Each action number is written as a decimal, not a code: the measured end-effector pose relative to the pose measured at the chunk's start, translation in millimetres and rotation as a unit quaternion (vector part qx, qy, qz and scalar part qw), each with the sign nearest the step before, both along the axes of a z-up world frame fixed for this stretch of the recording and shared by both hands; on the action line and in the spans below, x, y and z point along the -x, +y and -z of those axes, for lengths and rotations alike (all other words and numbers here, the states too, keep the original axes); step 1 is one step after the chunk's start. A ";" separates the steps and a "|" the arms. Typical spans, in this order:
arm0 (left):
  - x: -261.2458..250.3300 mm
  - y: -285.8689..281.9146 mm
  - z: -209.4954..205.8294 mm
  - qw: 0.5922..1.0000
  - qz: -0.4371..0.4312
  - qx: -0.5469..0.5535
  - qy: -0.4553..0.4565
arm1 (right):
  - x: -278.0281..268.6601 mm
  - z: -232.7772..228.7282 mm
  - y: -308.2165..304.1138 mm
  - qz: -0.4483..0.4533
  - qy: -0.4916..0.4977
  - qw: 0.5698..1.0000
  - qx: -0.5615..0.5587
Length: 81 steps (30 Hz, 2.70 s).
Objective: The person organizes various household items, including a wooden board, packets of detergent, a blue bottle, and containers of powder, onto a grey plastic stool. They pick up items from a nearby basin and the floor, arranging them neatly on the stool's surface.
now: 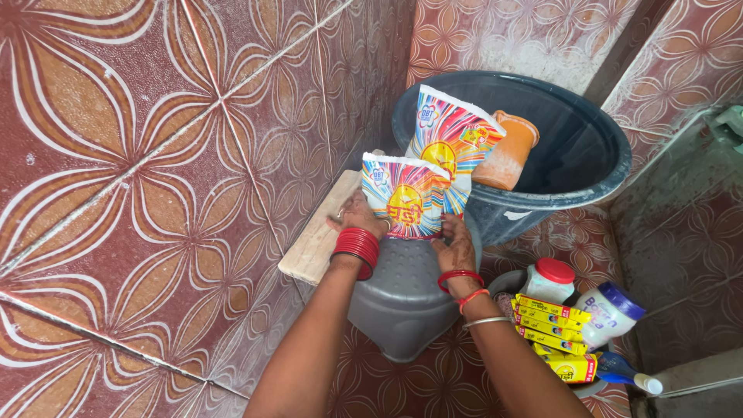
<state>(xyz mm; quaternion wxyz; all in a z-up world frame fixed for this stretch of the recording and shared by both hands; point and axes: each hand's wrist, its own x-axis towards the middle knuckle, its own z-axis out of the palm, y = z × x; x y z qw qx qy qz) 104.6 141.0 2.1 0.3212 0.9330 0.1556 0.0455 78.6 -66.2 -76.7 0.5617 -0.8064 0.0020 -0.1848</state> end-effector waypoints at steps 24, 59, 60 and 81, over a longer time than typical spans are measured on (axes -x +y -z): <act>98.0 -89.4 -40.4 0.970 0.137 -0.164 -0.116 | 69.3 -74.3 -56.0 -0.004 -0.099 0.936 0.338; 162.0 -198.4 7.7 0.922 0.362 -0.137 -0.013 | 165.5 -28.6 -337.8 0.258 0.216 0.895 0.293; 162.8 -199.6 8.9 0.913 0.380 -0.150 0.008 | 164.0 -21.7 -345.5 0.281 0.270 0.880 0.272; 165.8 -237.7 69.6 0.835 0.516 -0.172 0.085 | 189.5 78.3 -394.1 0.216 0.377 0.895 0.101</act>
